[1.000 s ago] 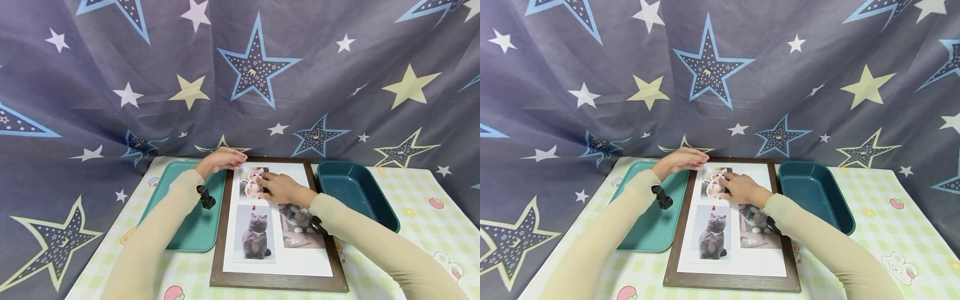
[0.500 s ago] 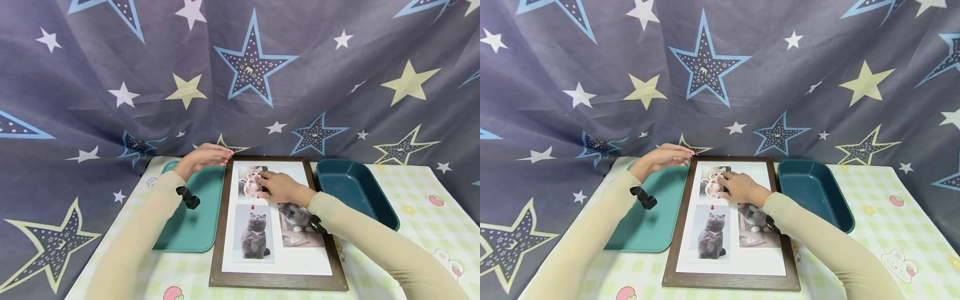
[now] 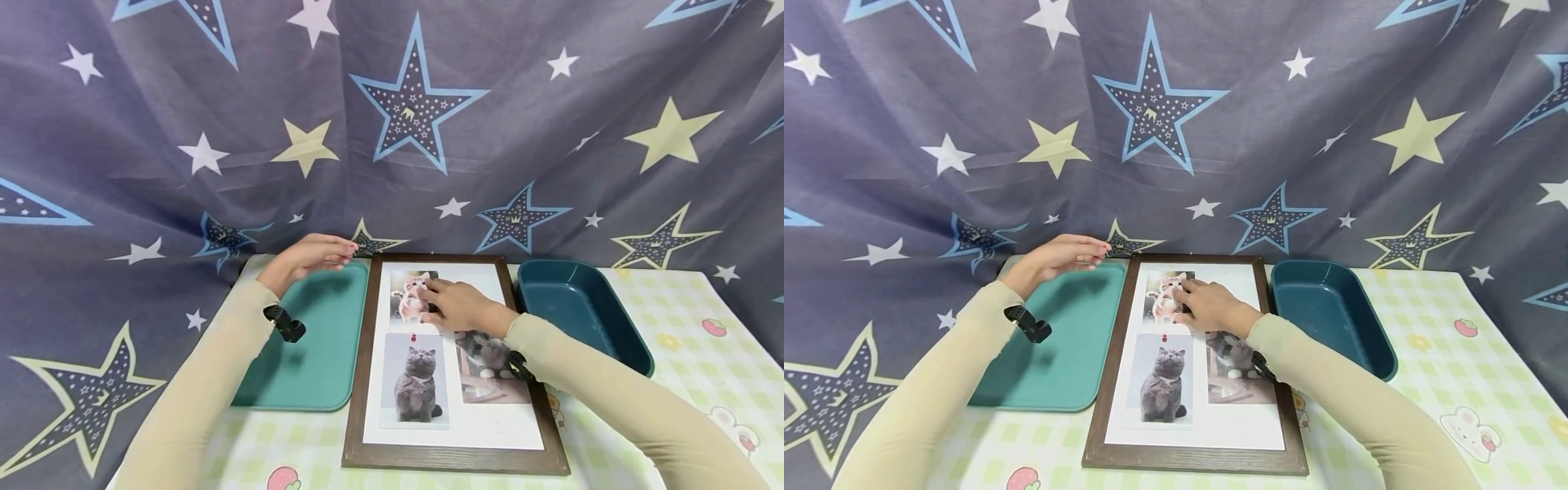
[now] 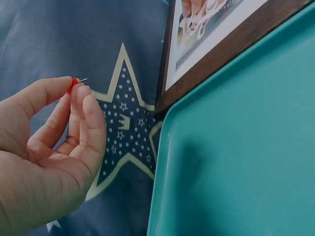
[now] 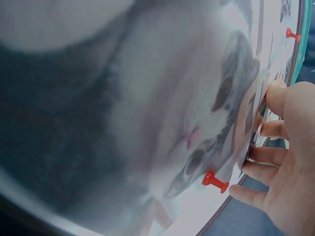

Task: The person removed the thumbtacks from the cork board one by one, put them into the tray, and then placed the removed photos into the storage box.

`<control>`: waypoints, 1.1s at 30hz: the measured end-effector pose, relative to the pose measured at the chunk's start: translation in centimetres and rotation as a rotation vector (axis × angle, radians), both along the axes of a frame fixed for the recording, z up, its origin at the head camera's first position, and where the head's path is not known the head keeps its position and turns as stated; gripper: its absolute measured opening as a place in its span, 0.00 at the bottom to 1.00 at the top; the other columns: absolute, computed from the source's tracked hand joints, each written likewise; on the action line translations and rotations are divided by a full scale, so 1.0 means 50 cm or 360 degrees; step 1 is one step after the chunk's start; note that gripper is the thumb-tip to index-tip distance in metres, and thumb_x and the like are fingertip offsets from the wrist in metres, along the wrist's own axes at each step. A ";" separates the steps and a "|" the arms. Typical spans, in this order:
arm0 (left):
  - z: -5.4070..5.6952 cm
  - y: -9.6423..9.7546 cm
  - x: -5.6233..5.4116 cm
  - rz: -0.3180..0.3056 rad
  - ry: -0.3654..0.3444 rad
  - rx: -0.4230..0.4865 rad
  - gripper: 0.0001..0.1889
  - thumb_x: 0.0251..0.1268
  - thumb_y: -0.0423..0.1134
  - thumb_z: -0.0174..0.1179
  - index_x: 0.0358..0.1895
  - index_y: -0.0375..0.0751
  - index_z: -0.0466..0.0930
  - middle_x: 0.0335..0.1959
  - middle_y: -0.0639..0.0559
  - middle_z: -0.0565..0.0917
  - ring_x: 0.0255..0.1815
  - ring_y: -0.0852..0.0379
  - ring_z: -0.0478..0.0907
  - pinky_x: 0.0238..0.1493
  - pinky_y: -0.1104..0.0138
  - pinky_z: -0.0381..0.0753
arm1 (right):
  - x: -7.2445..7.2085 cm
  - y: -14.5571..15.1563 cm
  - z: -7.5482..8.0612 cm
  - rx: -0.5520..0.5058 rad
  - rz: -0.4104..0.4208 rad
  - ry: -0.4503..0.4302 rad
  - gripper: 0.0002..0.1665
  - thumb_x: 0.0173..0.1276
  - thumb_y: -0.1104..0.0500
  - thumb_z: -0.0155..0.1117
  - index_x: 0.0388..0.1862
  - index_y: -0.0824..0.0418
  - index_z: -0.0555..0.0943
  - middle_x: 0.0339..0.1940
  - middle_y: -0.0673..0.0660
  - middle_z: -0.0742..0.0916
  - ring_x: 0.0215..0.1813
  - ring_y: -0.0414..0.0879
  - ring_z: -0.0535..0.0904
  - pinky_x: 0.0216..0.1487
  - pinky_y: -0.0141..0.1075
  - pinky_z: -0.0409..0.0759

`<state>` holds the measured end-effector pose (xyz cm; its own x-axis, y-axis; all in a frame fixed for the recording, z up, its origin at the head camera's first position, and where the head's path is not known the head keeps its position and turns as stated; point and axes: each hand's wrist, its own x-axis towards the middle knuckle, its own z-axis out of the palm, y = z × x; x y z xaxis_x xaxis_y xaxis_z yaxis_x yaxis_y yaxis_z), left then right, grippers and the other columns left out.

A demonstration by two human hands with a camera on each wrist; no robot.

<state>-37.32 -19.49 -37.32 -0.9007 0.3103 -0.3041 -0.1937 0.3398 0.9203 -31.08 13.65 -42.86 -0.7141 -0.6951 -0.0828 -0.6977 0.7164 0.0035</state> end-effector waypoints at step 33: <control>-0.050 -0.099 0.019 0.0067 -0.0174 -0.0233 0.27 0.74 0.40 0.62 0.71 0.31 0.72 0.42 0.60 0.89 0.40 0.65 0.85 0.55 0.66 0.87 | 0.005 0.002 0.001 -0.0033 0.0023 0.0013 0.35 0.81 0.42 0.51 0.77 0.60 0.68 0.77 0.69 0.70 0.71 0.65 0.74 0.62 0.57 0.81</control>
